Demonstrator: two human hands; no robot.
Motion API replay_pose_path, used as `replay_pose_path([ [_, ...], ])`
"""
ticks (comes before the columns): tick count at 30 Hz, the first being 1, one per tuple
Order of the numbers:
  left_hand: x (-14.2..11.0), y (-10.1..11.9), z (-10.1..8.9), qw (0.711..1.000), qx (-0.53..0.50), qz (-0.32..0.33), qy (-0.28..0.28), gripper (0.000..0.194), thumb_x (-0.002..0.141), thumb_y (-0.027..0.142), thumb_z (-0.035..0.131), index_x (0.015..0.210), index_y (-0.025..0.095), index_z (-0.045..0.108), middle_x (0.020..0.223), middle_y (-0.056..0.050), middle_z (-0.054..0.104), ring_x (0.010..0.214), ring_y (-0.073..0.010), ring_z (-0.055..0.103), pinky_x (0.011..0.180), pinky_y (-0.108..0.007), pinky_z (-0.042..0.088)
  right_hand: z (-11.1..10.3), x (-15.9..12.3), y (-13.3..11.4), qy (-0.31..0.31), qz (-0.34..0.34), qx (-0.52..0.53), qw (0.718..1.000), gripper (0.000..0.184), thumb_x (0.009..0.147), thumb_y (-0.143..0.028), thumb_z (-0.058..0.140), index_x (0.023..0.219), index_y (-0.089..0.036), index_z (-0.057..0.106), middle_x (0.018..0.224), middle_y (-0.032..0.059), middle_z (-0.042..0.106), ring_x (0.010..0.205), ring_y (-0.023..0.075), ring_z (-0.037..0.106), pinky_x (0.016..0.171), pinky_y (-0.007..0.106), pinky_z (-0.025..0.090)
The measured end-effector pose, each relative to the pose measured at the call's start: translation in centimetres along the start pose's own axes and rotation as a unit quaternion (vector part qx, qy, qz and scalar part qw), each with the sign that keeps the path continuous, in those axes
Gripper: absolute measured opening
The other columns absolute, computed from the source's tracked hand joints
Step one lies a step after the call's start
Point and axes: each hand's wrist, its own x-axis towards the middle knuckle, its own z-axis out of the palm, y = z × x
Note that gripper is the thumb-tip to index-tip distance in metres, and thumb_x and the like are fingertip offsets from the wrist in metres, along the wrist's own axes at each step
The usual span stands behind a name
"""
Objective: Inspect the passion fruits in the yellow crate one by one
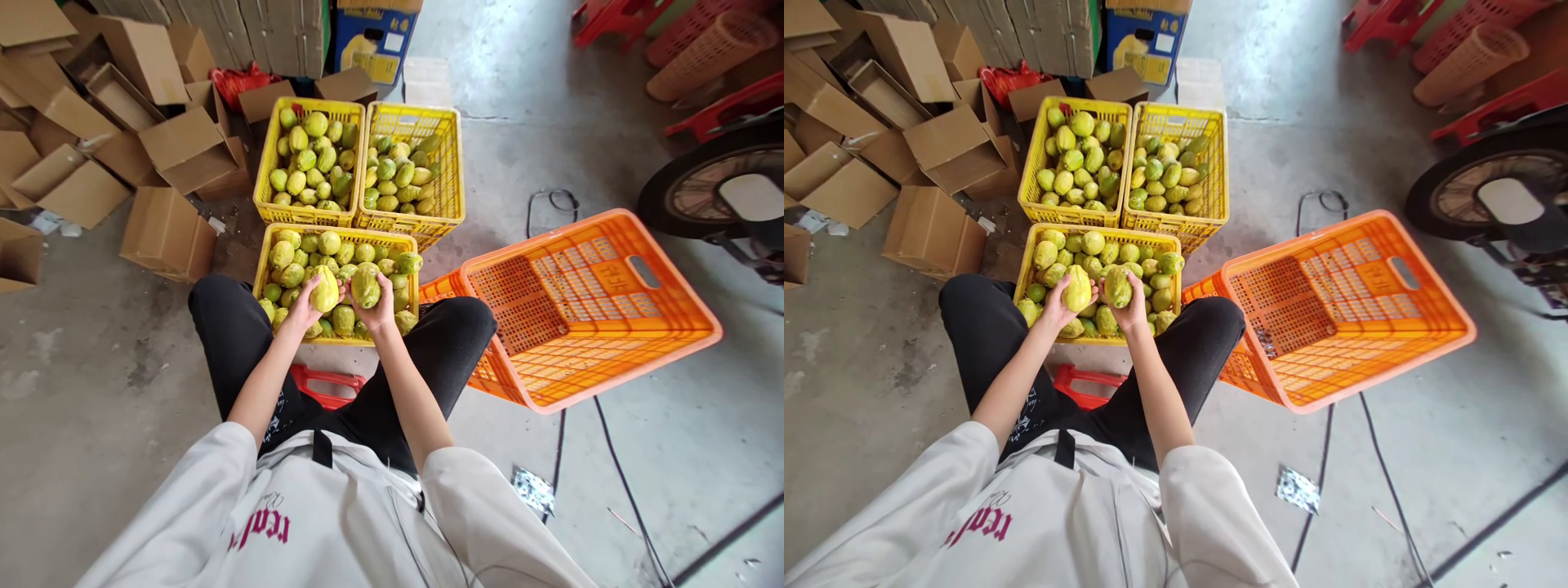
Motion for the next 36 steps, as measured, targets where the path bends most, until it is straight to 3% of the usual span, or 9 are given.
replay_pose_path([
  [4, 0.1, 0.2, -0.1, 1.000, 0.004, -0.013, 0.010, 0.026, 0.097, 0.030, 0.049, 0.107, 0.020, 0.071, 0.094, -0.009, 0.078, 0.104, -0.0255, 0.077, 0.099, -0.040, 0.060, -0.2, 0.2, 0.0, -0.010, -0.004, -0.001, 1.000, 0.026, 0.085, -0.042, 0.066, 0.100, -0.021, 0.065, 0.092, 0.0052, 0.077, 0.095, 0.0240, 0.076, 0.091, 0.043, 0.065],
  [7, 0.2, 0.5, -0.4, 1.000, -0.011, -0.010, 0.018, 0.032, 0.098, 0.040, 0.047, 0.102, 0.019, 0.071, 0.081, -0.008, 0.076, 0.095, -0.0259, 0.077, 0.096, -0.044, 0.061, -0.2, 0.2, 0.0, 0.003, -0.017, 0.003, 1.000, 0.027, 0.085, -0.043, 0.068, 0.100, -0.021, 0.065, 0.091, 0.0045, 0.077, 0.095, 0.0239, 0.076, 0.092, 0.043, 0.065],
  [10, 0.2, 0.7, -0.5, 0.999, -0.042, -0.004, 0.024, 0.041, 0.097, 0.046, 0.043, 0.105, 0.018, 0.071, 0.086, -0.011, 0.078, 0.102, -0.0303, 0.076, 0.096, -0.048, 0.060, 0.0, -0.1, -0.2, -0.006, -0.028, 0.019, 0.999, 0.029, 0.084, -0.046, 0.065, 0.100, -0.021, 0.065, 0.092, 0.0063, 0.077, 0.102, 0.0263, 0.075, 0.092, 0.045, 0.065],
  [13, 0.3, 0.6, -0.6, 0.998, -0.054, 0.007, 0.027, 0.038, 0.094, 0.039, 0.044, 0.109, 0.017, 0.071, 0.097, -0.014, 0.079, 0.110, -0.0325, 0.074, 0.098, -0.050, 0.059, 0.2, -0.6, -0.3, -0.016, -0.017, 0.030, 0.999, 0.030, 0.082, -0.044, 0.061, 0.101, -0.022, 0.067, 0.095, 0.0087, 0.077, 0.108, 0.0301, 0.074, 0.091, 0.049, 0.065],
  [19, 0.3, 0.5, -0.2, 0.998, -0.055, 0.027, 0.014, 0.032, 0.095, 0.034, 0.051, 0.117, 0.019, 0.068, 0.104, -0.011, 0.079, 0.115, -0.0297, 0.073, 0.103, -0.046, 0.058, 0.8, -1.0, -0.3, -0.040, -0.015, 0.027, 0.999, 0.032, 0.080, -0.040, 0.061, 0.105, -0.022, 0.068, 0.101, 0.0109, 0.077, 0.116, 0.0331, 0.071, 0.090, 0.053, 0.064],
  [22, 0.0, 0.5, 0.1, 0.999, -0.048, 0.016, 0.013, 0.030, 0.100, 0.037, 0.049, 0.116, 0.020, 0.068, 0.104, -0.009, 0.079, 0.116, -0.0291, 0.073, 0.103, -0.046, 0.059, 0.7, -0.8, -0.3, -0.034, -0.036, 0.016, 0.999, 0.031, 0.085, -0.046, 0.064, 0.106, -0.023, 0.067, 0.098, 0.0088, 0.077, 0.112, 0.0309, 0.073, 0.089, 0.051, 0.065],
  [28, -0.5, 0.4, 0.5, 0.999, -0.032, 0.011, -0.002, 0.035, 0.100, 0.033, 0.047, 0.126, 0.019, 0.066, 0.106, -0.009, 0.079, 0.114, -0.0279, 0.074, 0.107, -0.047, 0.057, 0.0, -0.2, -0.5, 0.020, -0.027, 0.033, 0.999, 0.031, 0.089, -0.051, 0.063, 0.101, -0.023, 0.067, 0.086, 0.0031, 0.075, 0.086, 0.0204, 0.074, 0.082, 0.037, 0.067],
  [36, 0.0, 0.2, 0.1, 1.000, -0.029, -0.011, -0.003, 0.024, 0.094, 0.032, 0.056, 0.109, 0.018, 0.069, 0.108, -0.011, 0.079, 0.118, -0.0299, 0.072, 0.108, -0.047, 0.054, 0.5, -0.3, -0.1, -0.015, -0.018, 0.000, 1.000, 0.021, 0.087, -0.041, 0.061, 0.097, -0.023, 0.065, 0.089, 0.0041, 0.076, 0.098, 0.0237, 0.075, 0.086, 0.040, 0.066],
])
